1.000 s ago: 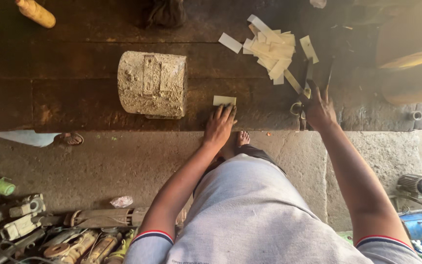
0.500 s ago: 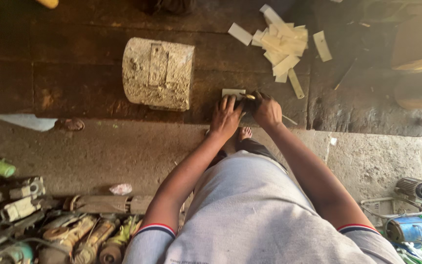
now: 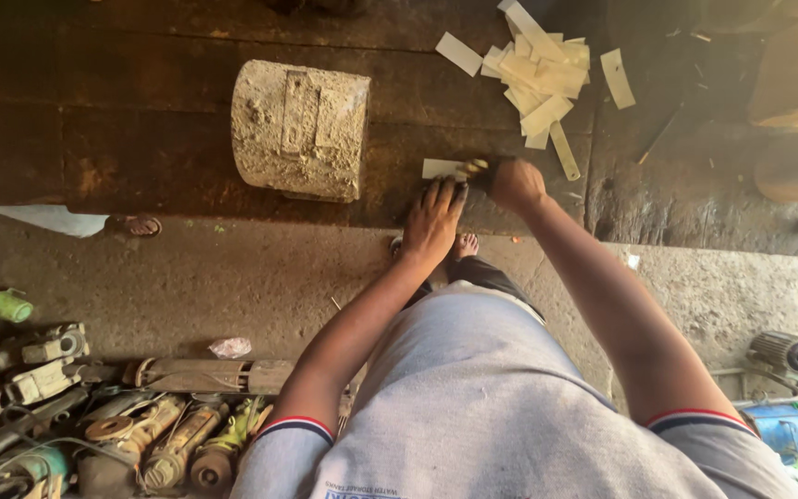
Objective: The person cuts a large sheet of white paper into narrow strips using scissors, then repeatedly folds and inserts the strips into a cylindrical object on the workbench.
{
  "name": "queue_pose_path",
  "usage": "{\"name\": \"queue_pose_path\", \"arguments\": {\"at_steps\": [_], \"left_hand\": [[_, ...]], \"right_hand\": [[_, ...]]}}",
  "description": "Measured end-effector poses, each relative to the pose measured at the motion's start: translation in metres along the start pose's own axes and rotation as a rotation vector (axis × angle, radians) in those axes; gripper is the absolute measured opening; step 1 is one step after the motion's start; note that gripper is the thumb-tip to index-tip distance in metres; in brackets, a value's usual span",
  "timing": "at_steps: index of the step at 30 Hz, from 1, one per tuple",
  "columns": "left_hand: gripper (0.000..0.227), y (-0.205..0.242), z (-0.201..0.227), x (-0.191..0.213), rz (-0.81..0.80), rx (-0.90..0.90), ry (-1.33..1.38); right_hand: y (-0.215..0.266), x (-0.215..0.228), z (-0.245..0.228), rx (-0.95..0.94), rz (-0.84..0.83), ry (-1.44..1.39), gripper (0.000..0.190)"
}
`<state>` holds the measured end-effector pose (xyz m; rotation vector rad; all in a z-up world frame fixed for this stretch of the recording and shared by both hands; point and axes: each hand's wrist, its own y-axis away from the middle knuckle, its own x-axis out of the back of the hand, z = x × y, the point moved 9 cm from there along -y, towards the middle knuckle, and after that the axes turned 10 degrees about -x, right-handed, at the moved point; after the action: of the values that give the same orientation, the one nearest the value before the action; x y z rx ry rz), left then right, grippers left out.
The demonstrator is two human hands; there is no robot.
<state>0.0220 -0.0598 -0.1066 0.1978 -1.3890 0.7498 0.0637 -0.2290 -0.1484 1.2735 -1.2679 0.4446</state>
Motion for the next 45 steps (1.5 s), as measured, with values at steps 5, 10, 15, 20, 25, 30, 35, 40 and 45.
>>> {"name": "queue_pose_path", "arguments": {"at_steps": [5,10,15,20,25,30,35,40,45], "left_hand": [[0.033,-0.008,-0.006,0.001,-0.019,0.027,0.053],[0.024,-0.02,-0.018,-0.017,-0.116,0.077,0.079],[0.034,-0.043,-0.018,-0.014,-0.037,-0.089,0.054],[0.041,-0.052,-0.025,0.02,-0.023,-0.122,0.25],[0.026,-0.036,0.014,0.104,0.155,-0.174,0.59],[0.019,-0.052,-0.006,0.144,0.355,0.121,0.876],[0.017,-0.055,-0.011,0.115,0.12,0.367,1.26],[0.017,-0.044,-0.01,0.103,0.032,0.378,1.411],[0.013,-0.049,-0.002,0.088,0.032,0.463,1.699]], "right_hand": [[0.047,0.022,-0.025,0.275,0.286,-0.053,0.038],[0.01,0.012,-0.022,0.179,0.287,0.06,0.036],[-0.04,-0.018,0.025,-0.001,-0.015,0.037,0.033],[0.001,-0.046,0.042,-0.12,-0.138,-0.808,0.026],[0.066,0.009,0.017,-0.133,-0.204,-1.326,0.025],[0.132,0.12,-0.021,0.204,0.286,-0.842,0.025],[0.167,0.149,-0.04,0.331,0.437,-0.597,0.014],[0.187,0.155,-0.04,0.423,0.578,-0.558,0.016],[0.197,0.163,-0.039,0.462,0.652,-0.587,0.02]]}}
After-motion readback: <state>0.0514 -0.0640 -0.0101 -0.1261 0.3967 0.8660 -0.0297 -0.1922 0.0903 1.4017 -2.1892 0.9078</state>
